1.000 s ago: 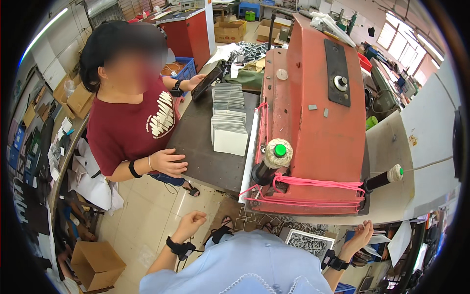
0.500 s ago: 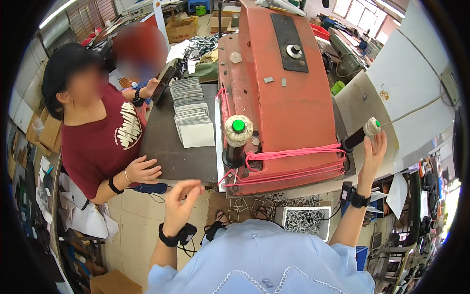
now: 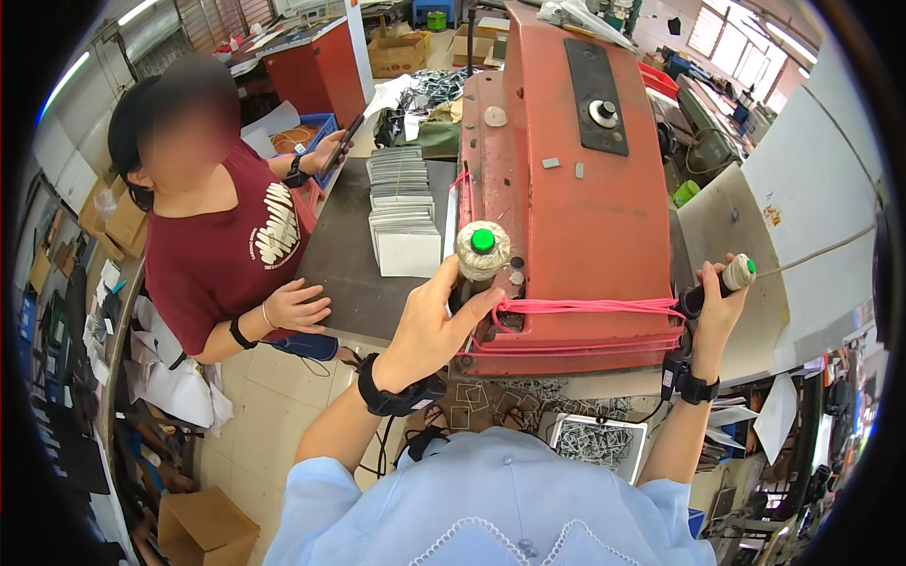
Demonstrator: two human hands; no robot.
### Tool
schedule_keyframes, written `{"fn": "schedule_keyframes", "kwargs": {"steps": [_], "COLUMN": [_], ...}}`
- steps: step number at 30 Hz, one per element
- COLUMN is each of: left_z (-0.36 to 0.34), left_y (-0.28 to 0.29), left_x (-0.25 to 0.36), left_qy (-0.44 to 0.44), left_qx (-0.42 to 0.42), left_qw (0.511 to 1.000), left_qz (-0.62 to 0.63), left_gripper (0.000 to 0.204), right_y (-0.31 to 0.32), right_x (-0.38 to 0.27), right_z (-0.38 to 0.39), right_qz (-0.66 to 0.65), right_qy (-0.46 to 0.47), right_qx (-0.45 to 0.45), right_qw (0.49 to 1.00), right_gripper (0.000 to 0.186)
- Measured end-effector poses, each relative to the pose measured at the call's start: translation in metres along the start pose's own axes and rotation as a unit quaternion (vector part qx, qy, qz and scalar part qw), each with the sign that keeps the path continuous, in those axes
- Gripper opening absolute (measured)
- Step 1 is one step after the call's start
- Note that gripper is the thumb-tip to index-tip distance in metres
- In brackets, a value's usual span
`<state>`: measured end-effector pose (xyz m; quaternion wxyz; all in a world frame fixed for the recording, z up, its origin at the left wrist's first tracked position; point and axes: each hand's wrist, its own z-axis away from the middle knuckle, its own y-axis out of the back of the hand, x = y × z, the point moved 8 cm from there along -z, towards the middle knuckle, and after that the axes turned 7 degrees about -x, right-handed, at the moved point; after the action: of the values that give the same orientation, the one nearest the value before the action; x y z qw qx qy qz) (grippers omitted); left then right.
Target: Operating a hydraulic clicker press to cut leather pieces using a die.
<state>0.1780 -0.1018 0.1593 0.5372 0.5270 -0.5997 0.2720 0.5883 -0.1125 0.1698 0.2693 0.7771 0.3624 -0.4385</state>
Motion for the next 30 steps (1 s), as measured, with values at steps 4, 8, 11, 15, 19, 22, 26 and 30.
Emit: {"fn": "schedule_keyframes", "kwargs": {"steps": [4, 8, 11, 15, 19, 22, 26, 30], "left_z": [-0.001, -0.003, -0.008, -0.019, -0.035, -0.050, -0.047, -0.017], "left_y": [-0.001, -0.007, -0.025, -0.062, -0.105, -0.135, -0.150, -0.144], "left_x": [-0.003, 0.013, 0.019, 0.017, 0.023, 0.025, 0.035, -0.010], "left_qy": [0.012, -0.052, -0.034, -0.088, -0.145, -0.100, -0.267, -0.198], "left_qx": [0.015, 0.070, 0.047, 0.019, -0.015, -0.094, -0.036, -0.146], "left_qw": [0.999, 0.993, 0.993, 0.989, 0.984, 0.988, 0.954, 0.966], "left_qz": [-0.042, -0.086, -0.101, -0.115, -0.102, -0.064, -0.129, -0.084], "left_gripper": [0.040, 0.033, 0.032, 0.041, 0.044, 0.048, 0.054, 0.037], "right_y": [0.000, 0.005, 0.020, 0.040, 0.073, 0.043, -0.036, -0.056], "right_x": [0.001, 0.013, 0.026, 0.042, 0.032, -0.033, -0.045, -0.046], "right_z": [-0.002, -0.014, -0.031, -0.060, -0.076, -0.031, 0.012, 0.029], "right_qz": [-0.009, -0.004, -0.003, 0.022, 0.266, 0.326, -0.238, -0.152], "right_qy": [0.007, 0.012, 0.011, 0.008, 0.094, 0.174, 0.052, 0.037], "right_qx": [-0.015, -0.044, -0.038, -0.024, 0.045, 0.120, -0.175, -0.153], "right_qw": [1.000, 0.999, 0.999, 0.999, 0.958, 0.921, 0.954, 0.976], "right_gripper": [0.039, 0.039, 0.039, 0.040, 0.052, 0.058, 0.062, 0.049]}}
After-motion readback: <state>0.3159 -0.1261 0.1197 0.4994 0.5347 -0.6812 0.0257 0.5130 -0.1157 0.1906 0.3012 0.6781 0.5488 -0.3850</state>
